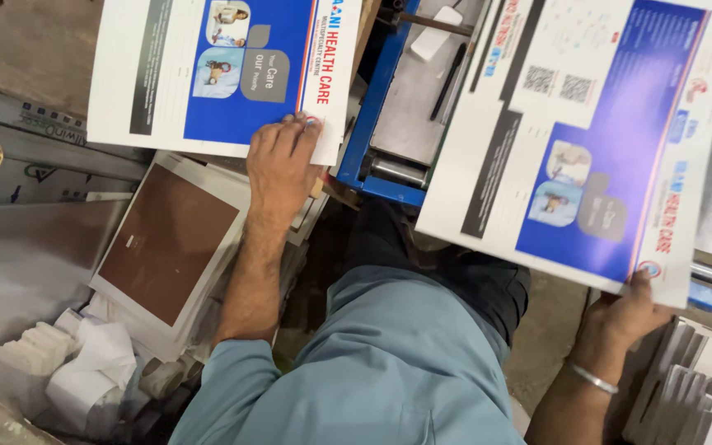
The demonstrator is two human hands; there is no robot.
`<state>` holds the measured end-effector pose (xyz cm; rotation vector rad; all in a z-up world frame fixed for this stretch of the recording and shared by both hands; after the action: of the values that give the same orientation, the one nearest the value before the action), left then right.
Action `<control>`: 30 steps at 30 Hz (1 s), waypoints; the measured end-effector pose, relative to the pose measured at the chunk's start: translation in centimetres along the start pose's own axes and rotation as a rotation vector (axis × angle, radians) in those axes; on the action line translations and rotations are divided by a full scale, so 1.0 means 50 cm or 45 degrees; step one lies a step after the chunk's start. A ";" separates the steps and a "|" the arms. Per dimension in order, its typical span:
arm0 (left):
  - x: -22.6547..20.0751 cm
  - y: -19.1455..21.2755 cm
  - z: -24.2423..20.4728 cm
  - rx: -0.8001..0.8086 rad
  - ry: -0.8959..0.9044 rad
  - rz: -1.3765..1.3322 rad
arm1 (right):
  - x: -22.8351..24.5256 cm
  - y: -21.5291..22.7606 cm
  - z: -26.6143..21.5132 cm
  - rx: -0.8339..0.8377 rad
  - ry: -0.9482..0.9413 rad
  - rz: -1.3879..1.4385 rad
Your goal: The person sits on the floor and repeatedly feeds printed sheets into a blue laminating machine. They pull the sheets through the rollers and place the finished laminated sheets onto a stack on the left side.
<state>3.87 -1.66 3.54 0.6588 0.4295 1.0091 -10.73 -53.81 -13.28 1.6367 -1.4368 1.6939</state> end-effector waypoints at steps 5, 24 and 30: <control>0.000 -0.005 -0.006 -0.003 0.013 0.077 | -0.017 0.056 -0.063 -0.037 0.004 -0.072; -0.003 0.001 -0.004 -0.082 0.054 0.011 | -0.120 -0.119 0.153 0.054 -0.209 0.042; 0.005 0.015 0.008 0.086 0.072 -0.113 | -0.120 -0.105 0.105 0.272 -0.379 -0.213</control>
<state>3.76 -1.27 4.35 0.6676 0.5397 0.9341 -2.24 -53.88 -17.66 2.1371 -1.2327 1.6057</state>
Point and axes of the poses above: each hand's wrist, its own z-axis towards the middle knuckle, its own y-axis out of the back of the hand, x = y × z, the point moved 5 cm from there along z, towards the middle knuckle, and after that the axes turned 11 degrees about -x, right-handed, at the moved point
